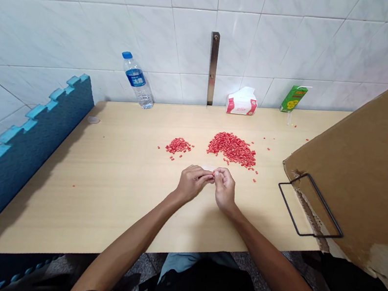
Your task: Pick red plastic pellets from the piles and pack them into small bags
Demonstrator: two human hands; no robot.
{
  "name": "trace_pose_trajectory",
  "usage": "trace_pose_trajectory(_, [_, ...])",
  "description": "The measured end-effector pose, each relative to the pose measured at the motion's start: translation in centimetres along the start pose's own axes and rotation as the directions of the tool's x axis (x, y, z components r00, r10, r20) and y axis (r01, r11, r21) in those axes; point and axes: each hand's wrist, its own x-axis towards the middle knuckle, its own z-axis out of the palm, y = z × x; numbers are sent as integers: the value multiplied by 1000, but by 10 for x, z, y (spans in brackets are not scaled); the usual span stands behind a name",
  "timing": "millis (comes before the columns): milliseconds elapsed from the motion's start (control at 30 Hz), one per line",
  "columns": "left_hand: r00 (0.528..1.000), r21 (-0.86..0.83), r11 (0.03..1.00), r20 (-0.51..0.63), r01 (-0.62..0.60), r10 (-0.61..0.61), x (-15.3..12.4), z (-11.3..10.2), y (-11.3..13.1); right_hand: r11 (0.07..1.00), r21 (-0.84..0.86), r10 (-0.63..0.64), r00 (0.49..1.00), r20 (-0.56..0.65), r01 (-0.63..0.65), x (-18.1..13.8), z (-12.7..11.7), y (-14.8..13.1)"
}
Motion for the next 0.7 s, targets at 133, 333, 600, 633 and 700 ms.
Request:
trace_pose_trajectory(133, [1000, 6, 1000, 2, -3, 3, 0, 0, -1, 1000, 26, -1, 1000, -3, 1, 0, 0, 0])
trace_pose_trajectory(333, [1000, 11, 1000, -7, -4, 4, 0, 0, 1, 1000, 22, 8, 1000, -11, -8, 0, 0, 2])
trace_pose_trajectory(600, [1000, 45, 999, -25, -13, 14, 0, 1, 0, 1000, 2, 13, 1000, -4, -13, 0, 0, 5])
trace_pose_trajectory(633, [1000, 48, 999, -24, -14, 15, 0, 1, 0, 1000, 8, 16, 1000, -1, -16, 0, 0, 5])
trace_pose_trajectory(700, [1000, 51, 999, -25, -17, 18, 0, 1, 1, 1000, 18, 24, 1000, 2, -24, 0, 1, 5])
